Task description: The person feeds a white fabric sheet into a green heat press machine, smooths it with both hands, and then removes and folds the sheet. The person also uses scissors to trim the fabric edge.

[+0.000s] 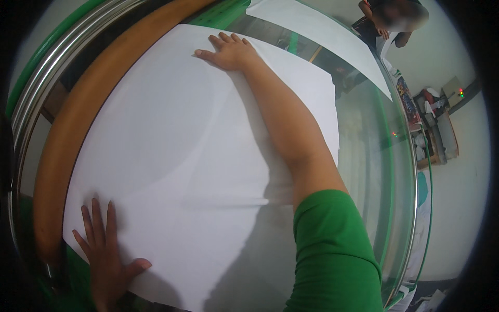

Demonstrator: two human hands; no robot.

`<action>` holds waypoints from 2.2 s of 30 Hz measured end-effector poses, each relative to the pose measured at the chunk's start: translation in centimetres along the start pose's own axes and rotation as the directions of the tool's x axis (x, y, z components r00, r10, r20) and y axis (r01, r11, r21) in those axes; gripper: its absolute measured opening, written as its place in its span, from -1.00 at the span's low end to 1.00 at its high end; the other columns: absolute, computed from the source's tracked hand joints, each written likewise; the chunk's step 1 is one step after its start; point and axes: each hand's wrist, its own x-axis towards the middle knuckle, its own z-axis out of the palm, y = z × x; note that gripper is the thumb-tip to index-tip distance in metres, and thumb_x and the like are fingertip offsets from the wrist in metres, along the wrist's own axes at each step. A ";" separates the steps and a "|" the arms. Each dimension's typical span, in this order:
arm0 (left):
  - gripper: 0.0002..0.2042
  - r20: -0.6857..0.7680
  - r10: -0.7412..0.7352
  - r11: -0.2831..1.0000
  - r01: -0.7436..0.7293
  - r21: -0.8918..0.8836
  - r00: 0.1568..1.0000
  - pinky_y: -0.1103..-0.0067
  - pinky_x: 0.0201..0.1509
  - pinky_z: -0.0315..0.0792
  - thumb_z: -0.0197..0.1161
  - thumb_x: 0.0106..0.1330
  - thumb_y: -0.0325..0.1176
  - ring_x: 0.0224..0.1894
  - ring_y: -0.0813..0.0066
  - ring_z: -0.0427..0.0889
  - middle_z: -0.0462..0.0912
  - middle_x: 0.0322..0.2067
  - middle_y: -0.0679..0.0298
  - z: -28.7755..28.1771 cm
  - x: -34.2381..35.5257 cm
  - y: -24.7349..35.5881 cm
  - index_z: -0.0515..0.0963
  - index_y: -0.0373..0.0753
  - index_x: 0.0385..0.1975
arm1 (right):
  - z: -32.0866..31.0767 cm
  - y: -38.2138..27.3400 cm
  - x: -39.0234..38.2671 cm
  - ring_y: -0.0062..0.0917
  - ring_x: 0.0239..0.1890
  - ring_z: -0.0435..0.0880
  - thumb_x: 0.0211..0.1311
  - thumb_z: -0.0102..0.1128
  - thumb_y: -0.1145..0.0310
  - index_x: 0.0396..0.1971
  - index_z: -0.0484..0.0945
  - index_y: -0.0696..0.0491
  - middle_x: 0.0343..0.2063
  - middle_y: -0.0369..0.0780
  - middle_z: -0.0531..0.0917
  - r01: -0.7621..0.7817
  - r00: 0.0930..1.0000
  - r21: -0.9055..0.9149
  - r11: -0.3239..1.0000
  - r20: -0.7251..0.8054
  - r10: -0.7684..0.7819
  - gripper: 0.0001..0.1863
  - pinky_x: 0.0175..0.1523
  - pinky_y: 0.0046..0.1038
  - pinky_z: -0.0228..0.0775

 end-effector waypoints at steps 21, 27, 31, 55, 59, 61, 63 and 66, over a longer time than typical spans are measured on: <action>0.49 0.028 -0.015 1.000 0.015 0.010 1.000 -0.33 0.53 -0.60 0.04 -0.25 0.84 0.69 -0.21 -0.42 -0.23 0.67 -0.08 0.5 -0.2 0.2 -0.06 -0.14 0.67 | 1.4 0.6 0.6 -0.07 0.66 0.07 0.23 -0.35 -0.75 0.60 0.23 -0.26 0.61 -0.13 0.19 0.011 0.999 -0.083 0.997 -0.052 -0.015 0.12 0.65 0.04 -0.04; 0.49 0.016 -0.011 1.000 0.011 0.022 1.000 -0.34 0.53 -0.59 0.06 -0.25 0.83 0.69 -0.19 -0.42 -0.25 0.67 -0.08 0.8 -0.4 0.0 -0.06 -0.14 0.67 | 1.7 0.5 0.9 -0.08 0.66 0.06 0.21 -0.34 -0.76 0.60 0.21 -0.26 0.62 -0.15 0.16 0.005 0.999 -0.082 0.997 -0.033 -0.008 0.14 0.66 0.05 -0.07; 0.49 0.005 0.005 0.995 -0.005 0.103 1.000 -0.35 0.53 -0.57 0.06 -0.26 0.83 0.69 -0.20 -0.41 -0.24 0.67 -0.09 0.9 -0.4 -0.2 -0.03 -0.15 0.67 | 1.5 0.5 0.9 -0.08 0.66 0.06 0.22 -0.32 -0.75 0.61 0.19 -0.24 0.63 -0.14 0.14 0.001 1.000 -0.066 0.998 -0.027 -0.003 0.14 0.67 0.05 -0.08; 0.45 -0.077 0.055 0.995 -0.048 0.091 0.996 -0.45 0.49 -0.43 0.17 -0.25 0.77 0.68 -0.28 -0.37 -0.23 0.67 -0.08 1.7 -0.7 -1.5 0.00 -0.12 0.66 | 3.2 1.9 2.6 -0.25 0.69 -0.03 0.44 -0.36 -0.57 0.61 0.20 -0.15 0.62 -0.15 0.17 0.070 0.996 -0.107 0.992 -0.039 -0.074 -0.01 0.72 -0.21 -0.21; 0.55 -0.040 0.013 0.999 -0.011 0.045 0.999 -0.41 0.51 -0.48 0.39 -0.46 0.65 0.70 -0.20 -0.43 -0.26 0.68 -0.05 1.4 -0.6 -1.2 -0.01 -0.12 0.66 | 0.9 -0.1 2.0 -0.15 0.65 0.08 0.52 -0.29 -0.46 0.58 0.24 -0.08 0.61 -0.08 0.17 0.154 0.988 -0.128 0.980 0.008 -0.154 -0.09 0.68 -0.15 -0.05; 0.61 -0.009 -0.013 0.999 0.014 0.052 1.000 -0.39 0.52 -0.49 0.52 -0.57 0.54 0.70 -0.17 -0.45 -0.28 0.68 -0.03 1.3 -0.5 -1.2 -0.03 -0.11 0.67 | 0.0 -1.4 1.2 0.00 0.67 -0.06 0.42 -0.34 -0.59 0.63 0.07 0.06 0.63 0.04 0.04 -0.065 0.984 -0.015 0.998 0.166 0.067 0.12 0.71 -0.08 -0.20; 0.63 0.005 -0.014 0.998 0.013 0.056 1.000 -0.38 0.53 -0.50 0.57 -0.60 0.49 0.70 -0.16 -0.46 -0.28 0.69 -0.02 1.2 -0.5 -1.3 -0.04 -0.10 0.67 | -0.5 -2.3 0.4 0.02 0.67 -0.06 0.40 -0.37 -0.62 0.64 0.06 0.06 0.63 0.07 0.03 -0.007 0.988 -0.005 1.000 0.151 0.008 0.14 0.70 -0.07 -0.20; 0.74 0.036 -0.025 0.998 0.023 0.055 0.999 -0.34 0.55 -0.50 0.65 -0.83 0.38 0.70 -0.18 -0.47 -0.29 0.69 -0.03 1.1 -0.6 -1.2 -0.06 -0.10 0.68 | -0.7 -3.1 -0.1 0.02 0.67 -0.07 0.40 -0.39 -0.62 0.64 0.05 0.04 0.63 0.07 0.02 0.019 0.989 0.014 1.000 0.149 -0.021 0.14 0.71 -0.08 -0.22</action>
